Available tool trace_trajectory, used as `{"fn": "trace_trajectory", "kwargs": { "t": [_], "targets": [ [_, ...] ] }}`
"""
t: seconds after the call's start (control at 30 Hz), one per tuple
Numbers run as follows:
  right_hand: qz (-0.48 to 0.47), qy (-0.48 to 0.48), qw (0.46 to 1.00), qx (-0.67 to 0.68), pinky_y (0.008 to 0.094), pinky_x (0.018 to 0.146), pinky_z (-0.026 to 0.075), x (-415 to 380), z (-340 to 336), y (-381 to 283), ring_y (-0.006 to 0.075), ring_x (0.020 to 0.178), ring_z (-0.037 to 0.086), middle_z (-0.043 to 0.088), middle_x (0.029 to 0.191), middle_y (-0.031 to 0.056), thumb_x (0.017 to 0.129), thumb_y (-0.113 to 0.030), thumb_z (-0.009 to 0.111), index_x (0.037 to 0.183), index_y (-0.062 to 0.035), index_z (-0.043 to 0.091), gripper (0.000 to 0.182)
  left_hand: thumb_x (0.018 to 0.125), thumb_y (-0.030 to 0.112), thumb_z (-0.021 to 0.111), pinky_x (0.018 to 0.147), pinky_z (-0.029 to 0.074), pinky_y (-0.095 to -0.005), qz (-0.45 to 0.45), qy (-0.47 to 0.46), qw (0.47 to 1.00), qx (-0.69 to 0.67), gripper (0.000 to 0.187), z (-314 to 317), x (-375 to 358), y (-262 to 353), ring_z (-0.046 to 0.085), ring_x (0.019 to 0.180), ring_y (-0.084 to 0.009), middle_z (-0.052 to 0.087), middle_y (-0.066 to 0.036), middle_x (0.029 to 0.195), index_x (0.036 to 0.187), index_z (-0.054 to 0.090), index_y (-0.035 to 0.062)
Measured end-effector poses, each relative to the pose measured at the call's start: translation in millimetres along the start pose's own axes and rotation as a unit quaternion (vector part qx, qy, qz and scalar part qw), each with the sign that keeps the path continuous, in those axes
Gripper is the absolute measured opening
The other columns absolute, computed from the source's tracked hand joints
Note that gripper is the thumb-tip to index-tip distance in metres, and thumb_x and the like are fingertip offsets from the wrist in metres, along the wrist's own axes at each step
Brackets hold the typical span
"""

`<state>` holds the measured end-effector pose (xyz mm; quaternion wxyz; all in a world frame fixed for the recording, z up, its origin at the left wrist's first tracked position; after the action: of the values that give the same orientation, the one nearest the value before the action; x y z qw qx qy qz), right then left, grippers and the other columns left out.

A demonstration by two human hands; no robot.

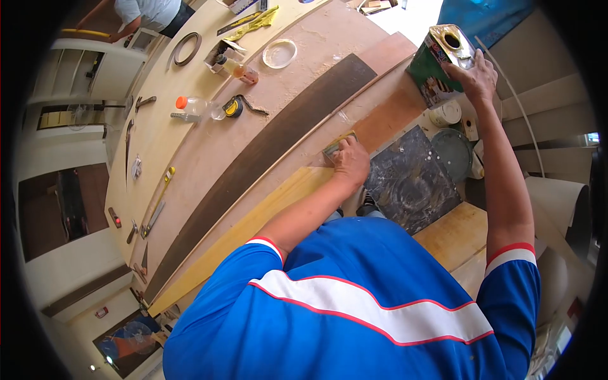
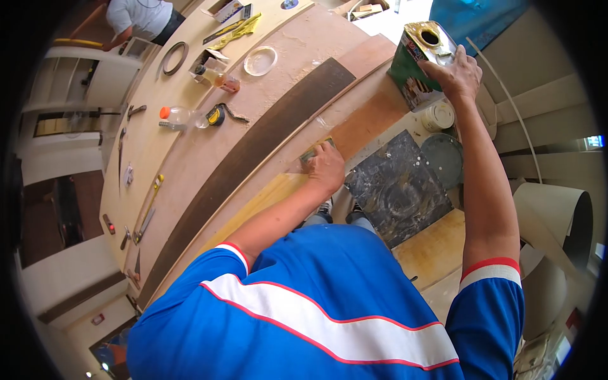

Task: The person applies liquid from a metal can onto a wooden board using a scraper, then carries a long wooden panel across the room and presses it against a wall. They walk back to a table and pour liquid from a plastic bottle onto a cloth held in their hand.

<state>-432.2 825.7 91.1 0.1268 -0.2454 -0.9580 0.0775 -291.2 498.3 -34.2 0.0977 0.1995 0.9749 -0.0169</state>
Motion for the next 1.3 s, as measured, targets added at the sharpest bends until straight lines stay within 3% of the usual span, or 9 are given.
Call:
{"fn": "trace_trajectory", "kwargs": {
  "t": [0.17, 0.37, 0.47, 0.67, 0.77, 0.87, 0.97, 1.3],
  "targets": [
    [-0.002, 0.005, 1.0, 0.005, 0.0404, 0.11, 0.036, -1, 0, 0, 0.0378, 0.126, 0.049, 0.055, 0.135, 0.0192, 0.055, -0.074, 0.073, 0.149, -0.0016, 0.04, 0.123, 0.085, 0.014, 0.055, 0.067, 0.056, -0.044, 0.047, -0.029, 0.998, -0.019, 0.028, -6, -32, 2, 0.057, 0.097, -0.0327, 0.056, -0.019, 0.103, 0.097, 0.068, -0.0073],
    [0.0, -0.003, 1.0, -0.01, 0.0398, 0.11, 0.036, 1, 1, 1, 0.037, 0.128, 0.048, 0.055, 0.135, 0.0193, 0.055, -0.074, 0.072, 0.149, -0.0024, 0.04, 0.123, 0.081, 0.012, 0.057, 0.066, 0.056, -0.0431, 0.005, 0.108, 0.994, -0.016, 0.03, -9, -14, -16, 0.057, 0.096, -0.0338, 0.056, -0.019, 0.1, 0.1, 0.064, -0.009],
    [0.004, -0.011, 1.0, -0.013, 0.0397, 0.109, 0.037, 1, 0, -1, 0.0368, 0.128, 0.047, 0.055, 0.135, 0.0194, 0.055, -0.073, 0.072, 0.149, -0.0027, 0.04, 0.122, 0.086, 0.013, 0.053, 0.067, 0.055, -0.0429, 0.01, 0.032, 0.998, 0.056, 0.027, 2, 2, -16, 0.056, 0.097, -0.03, 0.057, -0.018, 0.104, 0.099, 0.068, -0.0063],
    [0.003, -0.008, 1.0, -0.006, 0.0395, 0.11, 0.037, 0, -1, -1, 0.037, 0.127, 0.048, 0.054, 0.136, 0.0194, 0.056, -0.073, 0.071, 0.149, -0.0028, 0.04, 0.121, 0.084, 0.017, 0.057, 0.067, 0.053, -0.0419, 0.046, 0.018, 0.997, 0.068, 0.03, 15, -23, -4, 0.054, 0.095, -0.0311, 0.055, -0.019, 0.106, 0.1, 0.069, -0.0061],
    [0.001, 0.012, 1.0, 0.027, 0.0398, 0.109, 0.038, -4, 0, 1, 0.037, 0.127, 0.048, 0.054, 0.135, 0.0194, 0.056, -0.073, 0.071, 0.149, -0.0019, 0.04, 0.121, 0.083, 0.018, 0.058, 0.066, 0.053, -0.0441, 0.044, 0.07, 0.995, 0.055, 0.031, 30, -17, -7, 0.053, 0.093, -0.031, 0.054, -0.02, 0.105, 0.098, 0.069, -0.0065],
    [-0.002, 0.004, 1.0, 0.009, 0.04, 0.108, 0.038, -3, -2, -1, 0.0371, 0.126, 0.048, 0.054, 0.136, 0.0193, 0.056, -0.072, 0.071, 0.149, -0.0016, 0.04, 0.12, 0.082, 0.016, 0.058, 0.062, 0.054, -0.0402, 0.035, 0.001, 0.997, 0.068, 0.029, 10, -1, 0, 0.055, 0.093, -0.0315, 0.054, -0.018, 0.1, 0.099, 0.067, -0.0067],
    [-0.002, -0.016, 1.0, -0.003, 0.0394, 0.108, 0.038, -2, -5, -2, 0.037, 0.127, 0.048, 0.054, 0.135, 0.0191, 0.057, -0.072, 0.071, 0.148, -0.002, 0.041, 0.119, 0.082, 0.015, 0.058, 0.061, 0.054, -0.041, 0.007, -0.003, 0.997, 0.073, 0.03, 8, -3, 8, 0.055, 0.093, -0.0317, 0.055, -0.019, 0.099, 0.099, 0.067, -0.0077],
    [-0.008, 0.018, 1.0, 0.011, 0.0391, 0.107, 0.039, -3, 1, 0, 0.0377, 0.126, 0.048, 0.055, 0.134, 0.0189, 0.057, -0.071, 0.072, 0.148, -0.0032, 0.042, 0.117, 0.082, 0.013, 0.055, 0.062, 0.053, -0.0428, 0.043, 0.075, 0.996, 0.023, 0.028, -6, -1, 6, 0.055, 0.094, -0.0315, 0.056, -0.017, 0.1, 0.099, 0.065, -0.0074]
  ]
}}
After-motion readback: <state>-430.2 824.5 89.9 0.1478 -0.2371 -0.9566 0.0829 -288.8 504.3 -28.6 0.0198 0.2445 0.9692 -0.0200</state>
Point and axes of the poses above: each hand's wrist, its own x-axis towards the middle knuckle, its own z-axis out of the palm, y = z × x, the point moved 1 cm from there along x, towards the middle knuckle
